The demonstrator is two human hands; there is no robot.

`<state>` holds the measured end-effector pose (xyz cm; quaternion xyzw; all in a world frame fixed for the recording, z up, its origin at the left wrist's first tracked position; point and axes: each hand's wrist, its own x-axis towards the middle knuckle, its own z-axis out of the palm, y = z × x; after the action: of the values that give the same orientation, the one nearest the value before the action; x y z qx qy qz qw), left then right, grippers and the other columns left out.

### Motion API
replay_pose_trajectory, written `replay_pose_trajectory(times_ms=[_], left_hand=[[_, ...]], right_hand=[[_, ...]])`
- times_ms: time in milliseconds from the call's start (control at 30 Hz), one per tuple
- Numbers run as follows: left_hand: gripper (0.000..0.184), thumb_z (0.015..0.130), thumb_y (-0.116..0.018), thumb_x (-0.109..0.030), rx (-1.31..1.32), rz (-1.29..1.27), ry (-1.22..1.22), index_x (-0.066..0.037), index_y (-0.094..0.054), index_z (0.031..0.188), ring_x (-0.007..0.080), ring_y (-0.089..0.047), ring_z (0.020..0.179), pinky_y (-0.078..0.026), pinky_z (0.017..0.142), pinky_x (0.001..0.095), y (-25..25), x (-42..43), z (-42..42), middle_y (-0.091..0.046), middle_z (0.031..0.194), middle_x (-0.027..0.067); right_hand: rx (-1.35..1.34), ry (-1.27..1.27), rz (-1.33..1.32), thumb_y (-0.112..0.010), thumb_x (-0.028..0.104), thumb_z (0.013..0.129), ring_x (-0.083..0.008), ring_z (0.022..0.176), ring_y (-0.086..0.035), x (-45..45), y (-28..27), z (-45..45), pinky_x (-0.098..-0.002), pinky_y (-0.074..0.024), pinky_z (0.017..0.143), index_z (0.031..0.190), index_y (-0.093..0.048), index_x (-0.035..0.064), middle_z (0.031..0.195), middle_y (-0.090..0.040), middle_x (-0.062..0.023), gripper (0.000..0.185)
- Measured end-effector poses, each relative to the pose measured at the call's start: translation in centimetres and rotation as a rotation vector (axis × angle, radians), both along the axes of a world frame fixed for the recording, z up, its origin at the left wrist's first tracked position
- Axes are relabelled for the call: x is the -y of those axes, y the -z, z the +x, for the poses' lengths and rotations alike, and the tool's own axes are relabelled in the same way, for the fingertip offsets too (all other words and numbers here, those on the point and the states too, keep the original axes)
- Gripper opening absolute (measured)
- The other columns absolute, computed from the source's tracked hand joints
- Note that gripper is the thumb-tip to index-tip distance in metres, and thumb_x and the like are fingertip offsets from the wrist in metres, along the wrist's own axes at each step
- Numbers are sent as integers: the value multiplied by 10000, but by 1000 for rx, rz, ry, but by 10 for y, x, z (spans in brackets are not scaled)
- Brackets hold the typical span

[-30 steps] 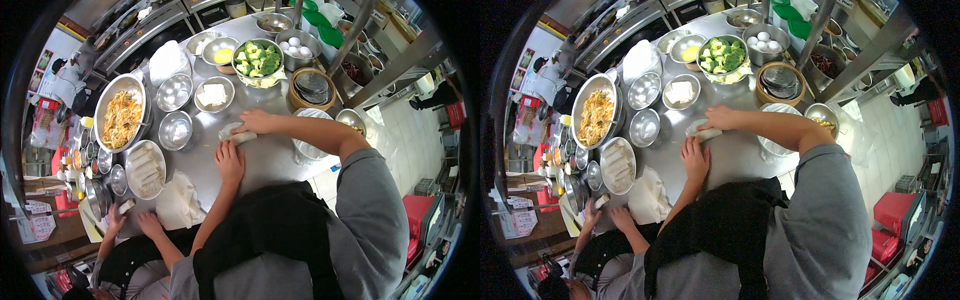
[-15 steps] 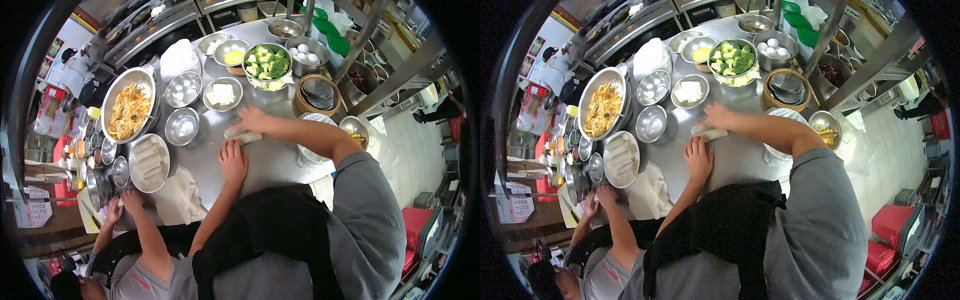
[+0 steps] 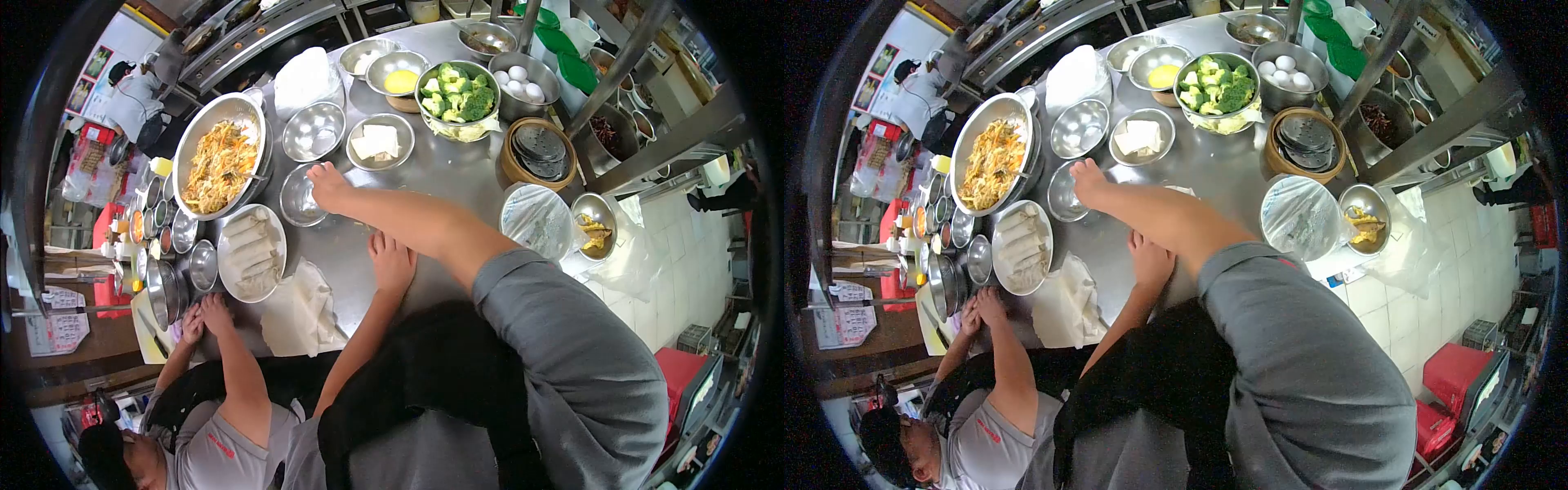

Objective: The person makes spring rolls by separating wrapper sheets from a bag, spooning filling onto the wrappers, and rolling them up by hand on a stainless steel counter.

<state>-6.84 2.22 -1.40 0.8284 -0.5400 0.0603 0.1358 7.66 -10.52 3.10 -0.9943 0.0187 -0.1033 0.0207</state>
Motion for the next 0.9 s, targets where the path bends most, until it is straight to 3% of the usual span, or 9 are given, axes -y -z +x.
replay_pose_trajectory(times_ms=[100, 200, 233, 367, 433, 533, 600, 700, 900], left_hand=[[530, 891, -643, -300, 13, 23, -4, -53, -516, 1343, 358, -428, 1333, -309, 1104, 576, 3, 0, 1, -507, 1372, 150], [560, 892, -647, -292, -90, -116, -3, -60, -498, 1378, 351, -422, 1346, -300, 1111, 571, -9, 4, -2, -502, 1390, 136], [577, 890, -652, -295, -81, -109, -7, -65, -487, 1393, 353, -411, 1354, -292, 1115, 563, -5, 5, -3, -495, 1399, 136], [608, 891, -668, -296, -85, -104, -4, -78, -466, 1421, 347, -383, 1384, -277, 1121, 546, -1, 6, -2, -484, 1414, 130], [603, 895, -667, -296, -98, -116, -6, -84, -467, 1422, 347, -382, 1385, -274, 1123, 545, -3, 6, -2, -484, 1415, 128], [594, 899, -662, -288, -98, -112, -11, -82, -467, 1421, 351, -382, 1385, -268, 1128, 537, -1, 7, -3, -486, 1413, 130], [574, 906, -647, -290, -100, -128, -4, -73, -480, 1411, 352, -397, 1374, -273, 1130, 539, -6, 8, -4, -500, 1402, 132], [572, 913, -640, -288, -108, -122, 10, -66, -473, 1413, 360, -388, 1379, -267, 1130, 538, -7, 7, -3, -493, 1409, 139], [570, 919, -634, -300, -87, -96, 15, -62, -470, 1410, 363, -383, 1380, -265, 1128, 537, -8, 4, -1, -487, 1413, 147]], right_hand=[[-152, 68, 111, -630, 104, 790, -271, 1146, -503, 4, 2, 2, -435, -424, 924, 929, -798, 109, 1184, -585, -97, 218], [-328, 39, 727, -580, 47, 779, -294, 1185, -512, 41, -31, 4, -370, -428, 953, 1035, -801, 172, 1160, -605, -129, 361], [-355, 16, 1209, -515, -8, 783, -270, 1245, -516, 58, -40, -8, -326, -439, 943, 1158, -767, 226, 1237, -630, -142, 509], [-454, -112, 1399, -415, -38, 881, -200, 1263, -528, 115, -51, -84, -375, -466, 973, 1238, -717, 190, 1386, -600, -93, 521], [-472, -266, 1099, -428, -19, 883, -216, 1278, -518, 139, -39, -126, -389, -447, 1021, 1284, -687, 172, 1383, -570, -122, 515], [-696, -111, 534, -438, -2, 905, -315, 1293, -492, 133, -67, -190, -401, -434, 1050, 1346, -640, 282, 1318, -548, -167, 561], [-684, -53, 294, -444, 37, 954, -362, 1290, -492, 125, -49, -216, -439, -419, 1066, 1379, -599, 383, 1295, -544, -178, 570], [-505, -74, 157, -440, 157, 1017, -366, 1295, -487, 118, -8, -229, -504, -395, 1061, 1405, -505, 532, 1314, -534, -189, 544], [-506, 4, -33, -430, 245, 1027, -331, 1283, -503, 121, -3, -208, -523, -383, 1059, 1415, -469, 557, 1286, -546, -174, 499]])
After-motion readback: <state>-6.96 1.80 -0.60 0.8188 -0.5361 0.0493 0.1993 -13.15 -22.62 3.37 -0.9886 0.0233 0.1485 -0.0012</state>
